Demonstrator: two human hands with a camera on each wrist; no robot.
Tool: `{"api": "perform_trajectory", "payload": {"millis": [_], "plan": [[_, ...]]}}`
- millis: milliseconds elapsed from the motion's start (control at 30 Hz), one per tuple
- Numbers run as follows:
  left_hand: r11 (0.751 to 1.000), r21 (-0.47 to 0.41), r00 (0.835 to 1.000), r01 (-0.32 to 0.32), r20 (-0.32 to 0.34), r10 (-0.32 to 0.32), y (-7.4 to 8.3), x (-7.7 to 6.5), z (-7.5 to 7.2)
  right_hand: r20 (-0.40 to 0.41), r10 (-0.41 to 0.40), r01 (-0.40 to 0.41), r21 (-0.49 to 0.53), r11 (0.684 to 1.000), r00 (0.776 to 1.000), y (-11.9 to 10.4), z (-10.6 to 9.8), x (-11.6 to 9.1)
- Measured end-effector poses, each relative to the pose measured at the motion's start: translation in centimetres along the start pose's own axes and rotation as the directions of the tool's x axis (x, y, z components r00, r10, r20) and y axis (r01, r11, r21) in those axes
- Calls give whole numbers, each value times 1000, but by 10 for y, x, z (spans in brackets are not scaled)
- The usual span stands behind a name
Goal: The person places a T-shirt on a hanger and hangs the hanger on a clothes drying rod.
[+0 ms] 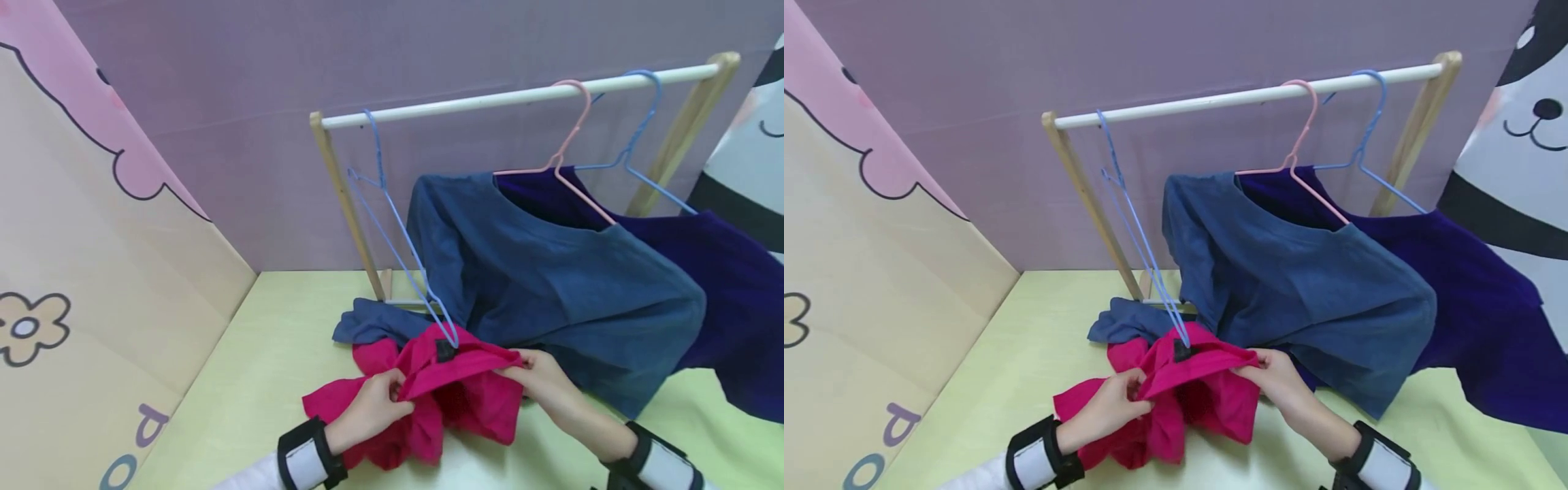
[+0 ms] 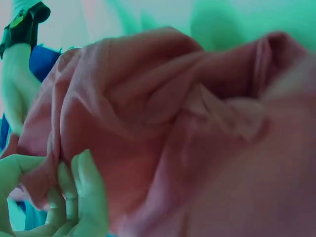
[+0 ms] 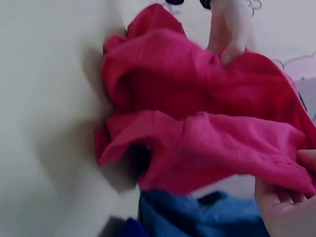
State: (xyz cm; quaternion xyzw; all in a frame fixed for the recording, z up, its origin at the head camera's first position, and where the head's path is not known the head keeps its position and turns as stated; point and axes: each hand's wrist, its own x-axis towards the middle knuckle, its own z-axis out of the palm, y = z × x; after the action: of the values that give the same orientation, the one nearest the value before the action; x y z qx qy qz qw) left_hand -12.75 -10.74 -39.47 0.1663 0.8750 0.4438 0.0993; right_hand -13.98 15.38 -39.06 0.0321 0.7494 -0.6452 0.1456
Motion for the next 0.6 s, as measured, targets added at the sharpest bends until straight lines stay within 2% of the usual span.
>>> {"api": "perform_trajectory", "payload": {"millis": [100, 200, 267, 433, 533, 600], "plan": [[998, -66, 1000, 5, -12, -6, -1, -1, -12, -43, 33, -35, -46, 998, 999, -3, -12, -1], [990, -140, 1000, 15, 0, -15, -1, 0, -22, -46, 36, -40, -85, 996, 998, -5, -24, -3], [987, -158, 1000, 10, -7, -11, 0, 1, -28, -49, 37, -41, -98, 994, 998, -8, -30, -6], [995, -92, 991, -36, -134, 24, 7, 2, -41, -43, -9, 2, -145, 989, 999, -17, -42, -13], [993, -114, 980, -39, -196, 16, 15, 5, -48, -48, -65, 55, -184, 981, 997, -24, -46, -19], [986, -161, 979, -36, -205, 2, 20, 7, -52, -60, -118, 102, -218, 971, 991, -29, -49, -24]]}}
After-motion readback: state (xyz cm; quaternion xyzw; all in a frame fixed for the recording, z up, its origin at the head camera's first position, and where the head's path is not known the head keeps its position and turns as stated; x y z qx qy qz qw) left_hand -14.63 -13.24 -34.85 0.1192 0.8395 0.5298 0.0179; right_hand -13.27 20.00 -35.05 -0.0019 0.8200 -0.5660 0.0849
